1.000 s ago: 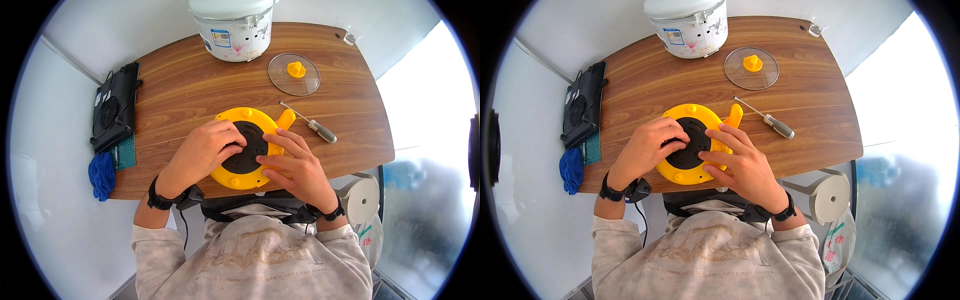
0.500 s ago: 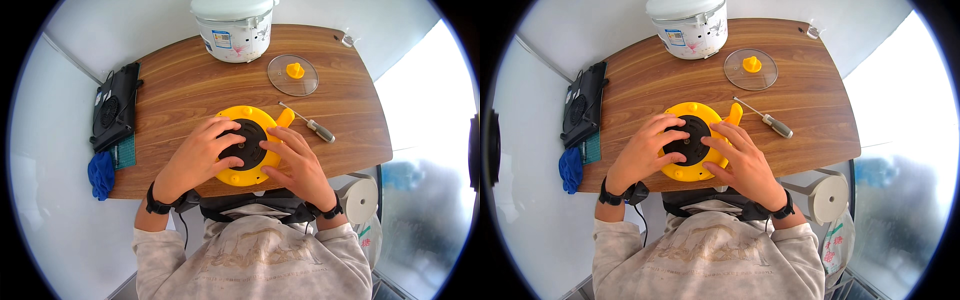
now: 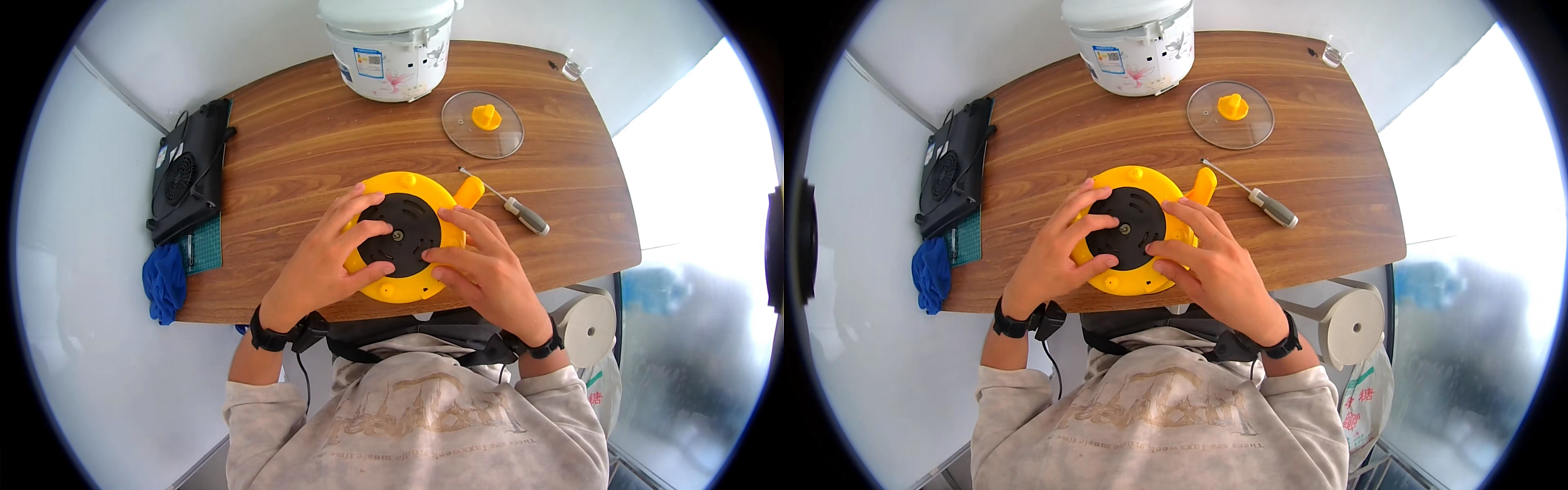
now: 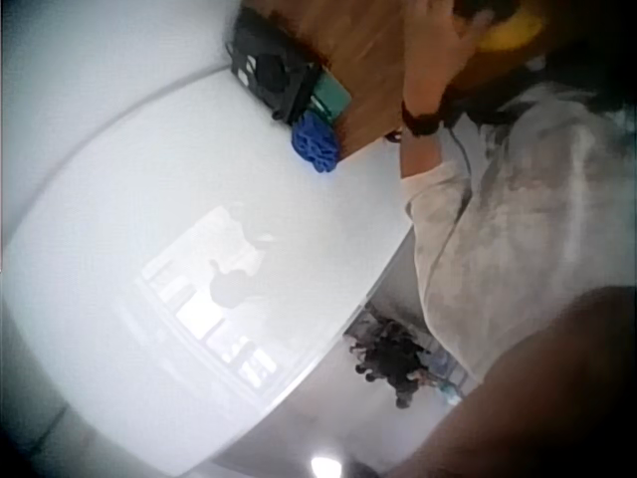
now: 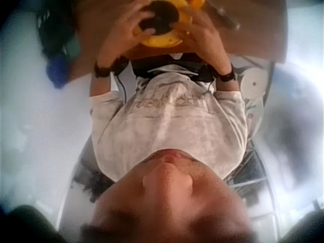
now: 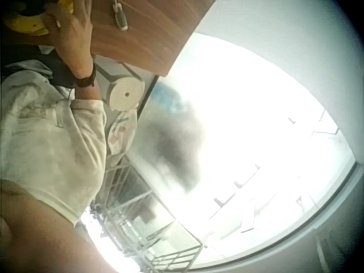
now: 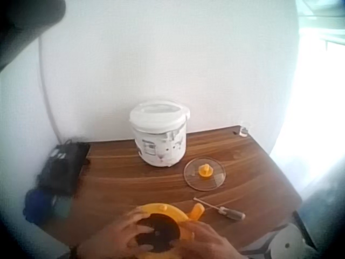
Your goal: The person disassembles a yellow electric kettle by unscrewing the base, removes the bottom cover, and uses a screwdriver to adjust internal components. They then reassemble the kettle, wipe the interior with a blue cloth, and place the glass lid back on top.
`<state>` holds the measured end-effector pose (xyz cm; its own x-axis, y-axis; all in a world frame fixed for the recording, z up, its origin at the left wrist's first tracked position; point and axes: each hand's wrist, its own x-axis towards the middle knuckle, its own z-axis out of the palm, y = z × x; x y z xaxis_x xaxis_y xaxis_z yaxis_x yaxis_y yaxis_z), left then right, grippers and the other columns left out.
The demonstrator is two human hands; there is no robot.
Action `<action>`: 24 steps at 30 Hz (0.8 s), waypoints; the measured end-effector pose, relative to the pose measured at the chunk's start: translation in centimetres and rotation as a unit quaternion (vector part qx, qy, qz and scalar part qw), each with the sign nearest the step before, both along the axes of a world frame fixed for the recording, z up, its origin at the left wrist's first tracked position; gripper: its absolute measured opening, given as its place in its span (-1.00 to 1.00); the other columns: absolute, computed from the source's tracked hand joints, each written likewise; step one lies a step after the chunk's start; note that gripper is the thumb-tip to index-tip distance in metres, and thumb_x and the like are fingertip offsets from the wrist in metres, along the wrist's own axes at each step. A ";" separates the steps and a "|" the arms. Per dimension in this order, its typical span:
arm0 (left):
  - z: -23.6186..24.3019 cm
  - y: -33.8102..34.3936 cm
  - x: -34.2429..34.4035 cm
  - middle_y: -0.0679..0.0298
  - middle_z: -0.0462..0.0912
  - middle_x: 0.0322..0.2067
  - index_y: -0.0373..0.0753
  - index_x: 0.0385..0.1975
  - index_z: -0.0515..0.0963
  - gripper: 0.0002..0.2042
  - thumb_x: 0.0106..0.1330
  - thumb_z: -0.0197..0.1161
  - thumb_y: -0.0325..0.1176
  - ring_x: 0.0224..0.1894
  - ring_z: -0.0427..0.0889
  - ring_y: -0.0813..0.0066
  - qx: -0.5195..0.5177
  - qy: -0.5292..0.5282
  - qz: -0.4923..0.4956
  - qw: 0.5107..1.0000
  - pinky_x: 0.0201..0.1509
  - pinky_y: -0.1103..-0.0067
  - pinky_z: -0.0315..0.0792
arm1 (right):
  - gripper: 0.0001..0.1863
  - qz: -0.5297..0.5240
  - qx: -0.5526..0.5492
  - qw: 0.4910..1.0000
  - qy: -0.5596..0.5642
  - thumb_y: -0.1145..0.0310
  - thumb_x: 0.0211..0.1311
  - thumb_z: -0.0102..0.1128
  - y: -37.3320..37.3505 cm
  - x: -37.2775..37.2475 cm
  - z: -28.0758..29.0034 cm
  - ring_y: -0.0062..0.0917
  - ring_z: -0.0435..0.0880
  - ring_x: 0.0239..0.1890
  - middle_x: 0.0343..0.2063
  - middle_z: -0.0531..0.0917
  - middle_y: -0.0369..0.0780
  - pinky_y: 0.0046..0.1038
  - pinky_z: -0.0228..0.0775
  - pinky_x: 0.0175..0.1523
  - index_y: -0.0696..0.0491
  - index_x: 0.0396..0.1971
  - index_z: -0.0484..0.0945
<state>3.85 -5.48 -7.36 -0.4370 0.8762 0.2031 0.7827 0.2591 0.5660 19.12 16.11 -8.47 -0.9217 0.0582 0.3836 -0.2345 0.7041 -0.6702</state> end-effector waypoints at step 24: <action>-0.6 -0.1 0.0 0.14 0.47 0.29 -0.23 -0.40 0.54 -0.77 0.10 0.50 -0.38 0.47 0.26 0.00 0.041 -0.009 -0.006 0.999 0.48 0.23 0.26 | -0.82 0.105 0.192 0.975 -0.045 0.35 0.21 0.33 1.2 -4.7 4.9 -0.34 0.71 -0.27 -0.31 0.68 -0.22 -0.33 0.55 -0.22 0.00 -0.19 0.64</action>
